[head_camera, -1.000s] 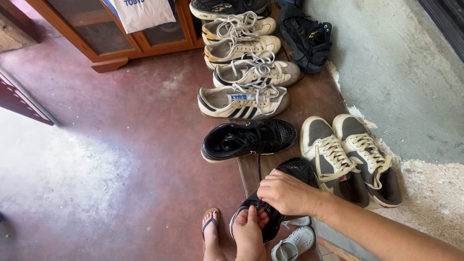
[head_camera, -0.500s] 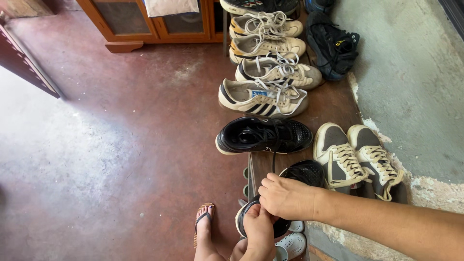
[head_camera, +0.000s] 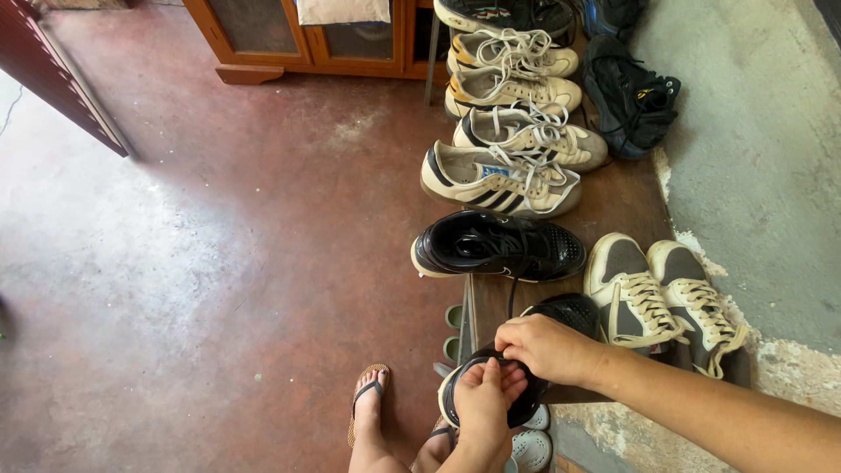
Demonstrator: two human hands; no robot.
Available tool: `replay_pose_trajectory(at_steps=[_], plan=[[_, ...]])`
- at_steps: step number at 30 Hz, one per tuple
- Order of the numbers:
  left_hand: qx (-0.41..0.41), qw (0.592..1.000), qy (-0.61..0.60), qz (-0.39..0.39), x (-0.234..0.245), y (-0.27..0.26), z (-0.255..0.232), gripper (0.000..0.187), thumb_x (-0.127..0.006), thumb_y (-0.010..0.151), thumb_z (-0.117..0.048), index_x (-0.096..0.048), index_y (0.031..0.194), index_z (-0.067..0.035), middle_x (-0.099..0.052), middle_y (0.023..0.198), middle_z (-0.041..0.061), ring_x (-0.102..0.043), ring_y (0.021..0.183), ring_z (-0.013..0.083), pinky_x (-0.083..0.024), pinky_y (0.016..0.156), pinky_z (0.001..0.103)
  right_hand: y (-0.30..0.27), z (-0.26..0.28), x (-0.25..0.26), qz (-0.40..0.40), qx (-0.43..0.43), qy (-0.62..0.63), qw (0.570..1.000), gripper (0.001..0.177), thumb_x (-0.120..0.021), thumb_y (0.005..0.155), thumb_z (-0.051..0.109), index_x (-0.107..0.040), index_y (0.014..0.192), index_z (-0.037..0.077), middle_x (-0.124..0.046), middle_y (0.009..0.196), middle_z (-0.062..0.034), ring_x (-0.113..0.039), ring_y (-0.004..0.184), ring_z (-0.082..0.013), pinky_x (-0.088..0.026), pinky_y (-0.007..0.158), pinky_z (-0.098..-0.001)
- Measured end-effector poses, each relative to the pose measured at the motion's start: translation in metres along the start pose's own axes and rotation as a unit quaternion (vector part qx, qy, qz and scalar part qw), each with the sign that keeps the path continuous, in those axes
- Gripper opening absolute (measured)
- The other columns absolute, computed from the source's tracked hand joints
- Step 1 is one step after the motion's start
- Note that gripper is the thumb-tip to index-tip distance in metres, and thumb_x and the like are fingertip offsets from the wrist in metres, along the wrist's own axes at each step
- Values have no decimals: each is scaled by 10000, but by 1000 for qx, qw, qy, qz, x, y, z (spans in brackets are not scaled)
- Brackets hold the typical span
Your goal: The person unlaces a black sneaker by pulling the laces out of the eyelets, then re-laces the same shoe by threading the laces back through the eyelets and tying them. The task is performed on a single shoe placed on a wooden bench among other shoes.
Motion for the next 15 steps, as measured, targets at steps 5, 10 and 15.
replay_pose_trajectory(at_steps=[5, 10, 15], plan=[[-13, 1000, 5, -4, 2, 4, 8, 260, -497, 1043, -172, -652, 992, 31, -747, 914, 129, -721, 783, 190, -617, 757, 318, -1, 0, 1, 16, 21, -37, 999, 87, -688, 838, 127, -691, 819, 43, -722, 854, -112, -669, 840, -330, -516, 780, -412], [-27, 999, 40, -3, 4, 5, 13, 280, -486, 1043, -170, -675, 964, 21, -748, 895, 116, -716, 762, 157, -597, 731, 284, 0, 11, -1, 32, 136, -178, 974, 63, -655, 818, 102, -635, 766, 73, -678, 795, -79, -651, 819, -280, -479, 818, -397], [-54, 998, 17, -2, 6, 6, 21, 262, -500, 1039, -142, -661, 915, 22, -723, 870, 94, -681, 732, 140, -577, 698, 278, -10, 13, -19, 38, 178, -292, 939, 74, -653, 832, 141, -619, 812, 78, -648, 786, -73, -634, 775, -254, -489, 822, -389]])
Point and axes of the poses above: each hand's wrist, its own y-axis towards the middle knuckle, its own x-axis out of the back of the hand, z = x × y, the point moved 3 cm from there along y, towards the middle knuckle
